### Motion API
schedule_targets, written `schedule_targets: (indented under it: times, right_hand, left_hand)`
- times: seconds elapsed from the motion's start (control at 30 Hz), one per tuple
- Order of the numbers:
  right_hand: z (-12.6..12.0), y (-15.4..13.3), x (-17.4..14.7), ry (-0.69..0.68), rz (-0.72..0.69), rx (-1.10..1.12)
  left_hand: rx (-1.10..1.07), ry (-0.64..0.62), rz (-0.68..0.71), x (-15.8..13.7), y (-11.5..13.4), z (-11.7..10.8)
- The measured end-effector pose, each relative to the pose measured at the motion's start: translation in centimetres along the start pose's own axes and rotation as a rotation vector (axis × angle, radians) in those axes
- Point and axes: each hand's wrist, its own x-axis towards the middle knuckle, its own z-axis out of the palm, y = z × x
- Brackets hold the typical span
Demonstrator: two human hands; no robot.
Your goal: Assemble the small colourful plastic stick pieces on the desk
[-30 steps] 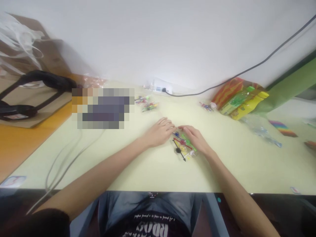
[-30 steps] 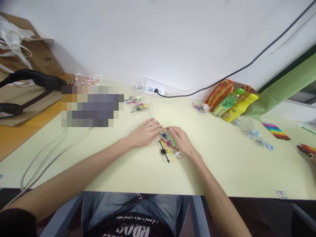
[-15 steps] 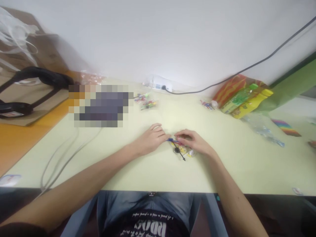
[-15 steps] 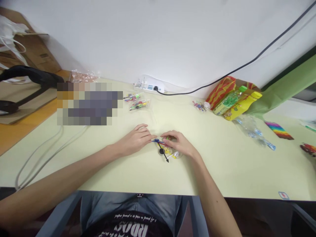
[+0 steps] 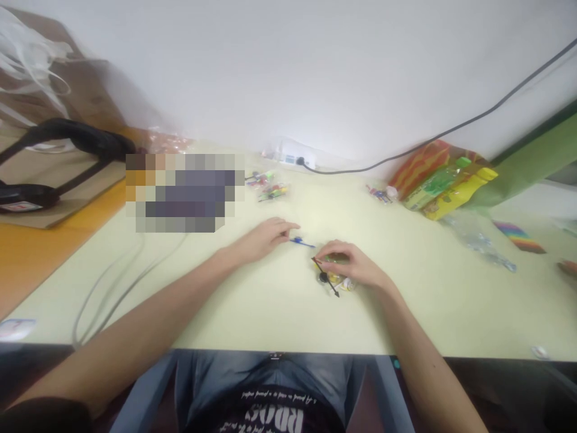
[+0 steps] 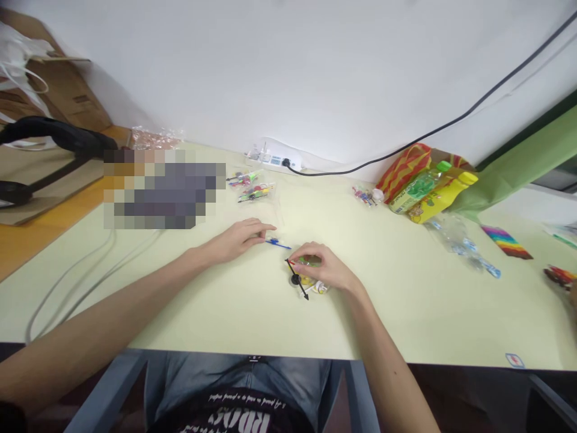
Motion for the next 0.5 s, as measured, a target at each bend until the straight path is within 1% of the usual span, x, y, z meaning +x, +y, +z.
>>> schedule_targets:
  times: [0.1, 0.17, 0.27, 0.37, 0.43, 0.5]
  right_hand:
    - [0.5, -0.4, 0.3, -0.014, -0.012, -0.010]
    - [0.8, -0.7, 0.5, -0.035, -0.022, -0.036]
    - [0.9, -1.0, 0.6, -0.050, -0.021, -0.039]
    - [0.7, -0.8, 0.5, -0.057, 0.012, 0.016]
    - [0.4, -0.4, 0.5, 0.006, 0.032, 0.055]
    - [-0.1, -0.1, 1.0, 0.138, 0.051, 0.052]
  left_hand:
    - [-0.024, 0.021, -0.030, 0.1, -1.4, -0.7]
    - [-0.026, 0.029, -0.039, 0.1, -1.8, -0.9]
    - [0.021, 0.028, -0.010, 0.2, -1.7, -0.7]
    - [0.131, 0.034, 0.071, 0.1, -1.0, -0.3]
    - [0.191, 0.079, 0.123, -0.1, -0.4, -0.1]
    - [0.208, 0.140, 0.141, -0.3, 0.3, -0.1]
